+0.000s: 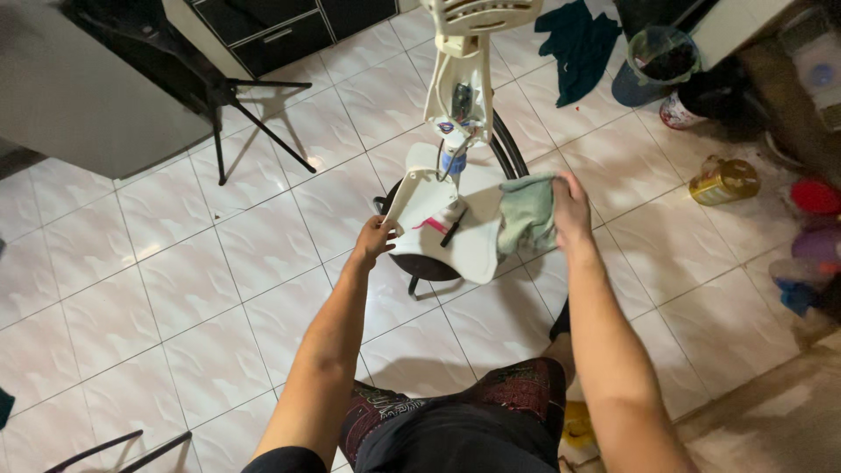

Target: The person wipes the base and neck of a standing electric fan with a cloth, then uses a screwdriver to loosen a screw on the fan's neck. They brush the fan's internal components with a small brush and continue wiping the base and cord with the cloth.

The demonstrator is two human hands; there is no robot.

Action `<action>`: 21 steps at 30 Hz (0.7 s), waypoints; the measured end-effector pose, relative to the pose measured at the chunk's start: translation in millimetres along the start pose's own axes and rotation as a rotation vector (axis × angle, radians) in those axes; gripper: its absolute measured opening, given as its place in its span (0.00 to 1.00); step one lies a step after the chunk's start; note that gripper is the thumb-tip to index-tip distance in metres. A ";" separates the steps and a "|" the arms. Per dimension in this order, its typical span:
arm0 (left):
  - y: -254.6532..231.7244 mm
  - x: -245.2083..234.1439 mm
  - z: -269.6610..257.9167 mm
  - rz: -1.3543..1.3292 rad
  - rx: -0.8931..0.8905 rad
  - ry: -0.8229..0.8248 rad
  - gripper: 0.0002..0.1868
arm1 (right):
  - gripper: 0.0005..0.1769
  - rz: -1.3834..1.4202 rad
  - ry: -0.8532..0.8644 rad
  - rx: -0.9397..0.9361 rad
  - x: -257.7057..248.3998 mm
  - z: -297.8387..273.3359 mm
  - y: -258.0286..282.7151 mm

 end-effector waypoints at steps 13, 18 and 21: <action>14.2 -11.7 16.0 -0.017 0.064 -0.048 0.18 | 0.13 -1.043 -0.397 -0.574 -17.2 -7.9 5.3; 20.3 -10.6 54.2 -0.035 0.109 -0.081 0.20 | 0.12 -0.842 0.052 -0.581 50.9 -43.8 14.6; 27.6 0.1 65.7 -0.078 0.123 -0.053 0.20 | 0.25 -0.570 0.374 -0.402 99.1 -48.7 -15.4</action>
Point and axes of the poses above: each hand's wrist, its own z-axis towards the middle knuckle, its own x-axis out of the palm, y = z × x, the point moved 1 cm from there along z, towards the middle knuckle, and after that the axes turned 2 degrees about y, right-handed, at the moved point
